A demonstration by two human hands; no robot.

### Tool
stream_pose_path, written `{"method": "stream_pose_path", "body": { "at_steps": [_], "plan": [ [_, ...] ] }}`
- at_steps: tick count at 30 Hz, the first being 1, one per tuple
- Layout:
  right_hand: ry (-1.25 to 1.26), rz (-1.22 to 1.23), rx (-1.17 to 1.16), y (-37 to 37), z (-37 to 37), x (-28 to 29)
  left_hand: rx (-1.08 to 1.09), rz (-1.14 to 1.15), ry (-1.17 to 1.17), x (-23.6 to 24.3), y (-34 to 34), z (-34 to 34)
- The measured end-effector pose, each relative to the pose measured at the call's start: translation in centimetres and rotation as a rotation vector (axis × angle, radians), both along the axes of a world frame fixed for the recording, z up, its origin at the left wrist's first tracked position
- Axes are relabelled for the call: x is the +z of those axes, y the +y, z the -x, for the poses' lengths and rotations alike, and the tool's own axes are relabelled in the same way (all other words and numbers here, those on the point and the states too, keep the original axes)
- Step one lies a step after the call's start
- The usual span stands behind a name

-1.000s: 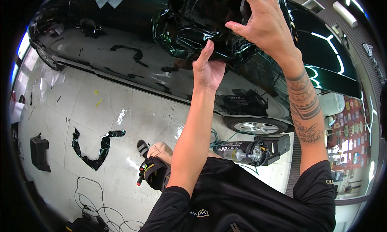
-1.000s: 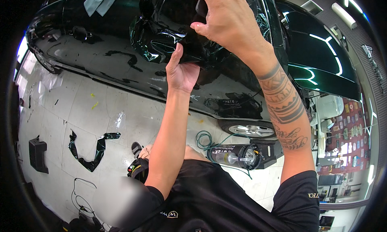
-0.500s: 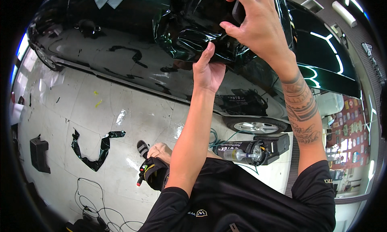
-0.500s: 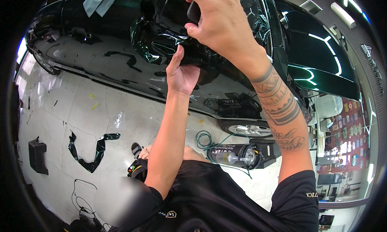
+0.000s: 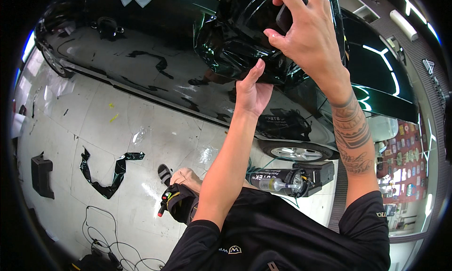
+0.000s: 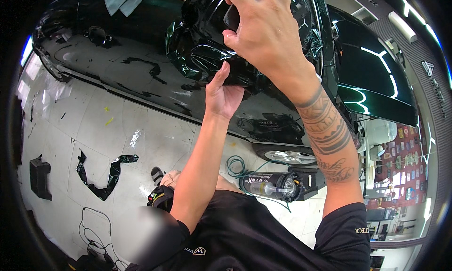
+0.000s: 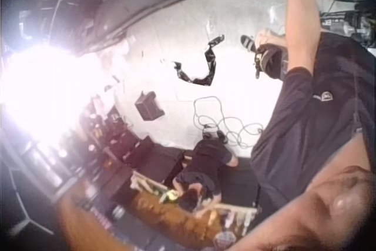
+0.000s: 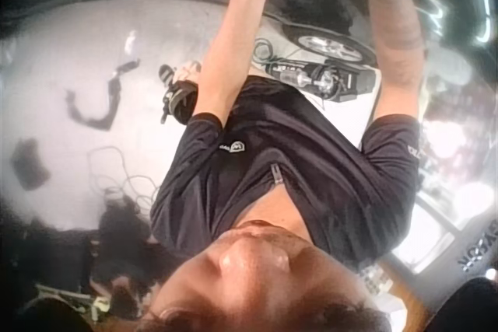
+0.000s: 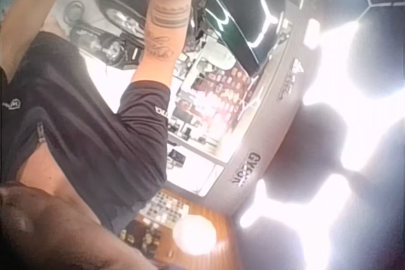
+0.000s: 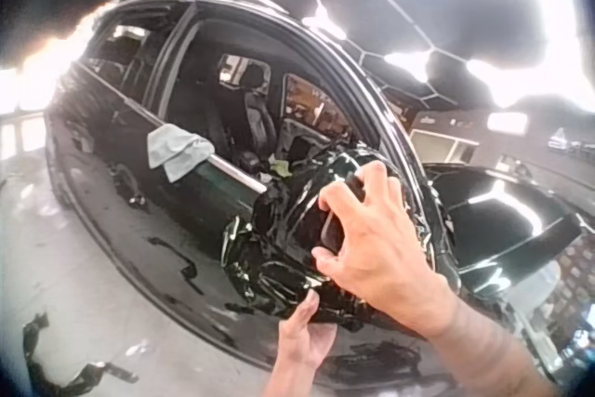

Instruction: The person applies a green vinyl wrap to a car's side mirror. They smooth the material, use a squeegee to remove air bubbles, trim excess wrap with a knife, and wipe the surface with a cloth.

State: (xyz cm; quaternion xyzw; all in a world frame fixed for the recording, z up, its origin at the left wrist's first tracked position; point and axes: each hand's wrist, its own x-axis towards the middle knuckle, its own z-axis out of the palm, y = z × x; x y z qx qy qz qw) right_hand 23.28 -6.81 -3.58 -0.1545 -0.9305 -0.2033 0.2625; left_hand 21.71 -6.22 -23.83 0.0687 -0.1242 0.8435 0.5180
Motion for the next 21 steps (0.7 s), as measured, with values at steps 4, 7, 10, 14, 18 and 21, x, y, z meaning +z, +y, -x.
{"method": "stream_pose_path", "body": {
  "at_steps": [4, 7, 10, 14, 18, 21],
  "plan": [
    [-0.034, -0.051, -0.017, -0.1, 0.2, 0.2, -0.032, -0.011, -0.023, 0.3, -0.3, 0.0],
    [-0.085, -0.065, -0.008, -0.1, -0.1, 0.5, -0.017, -0.015, -0.003, 0.3, -0.5, 0.1],
    [-0.069, -0.030, -0.030, -0.7, 0.1, 0.2, -0.030, -0.007, 0.017, 0.2, -0.6, 0.0],
    [-0.021, -0.040, -0.019, -1.0, 0.7, -0.5, -0.024, 0.009, 0.015, 0.5, -0.9, 0.0],
    [-0.072, -0.056, 0.003, -1.0, 0.5, -0.1, -0.015, 0.021, 0.009, 0.2, -1.0, 0.0],
    [-0.076, -0.055, -0.009, -0.9, 0.3, -0.3, -0.016, 0.025, 0.003, 0.4, -1.3, -0.1]
  ]
}}
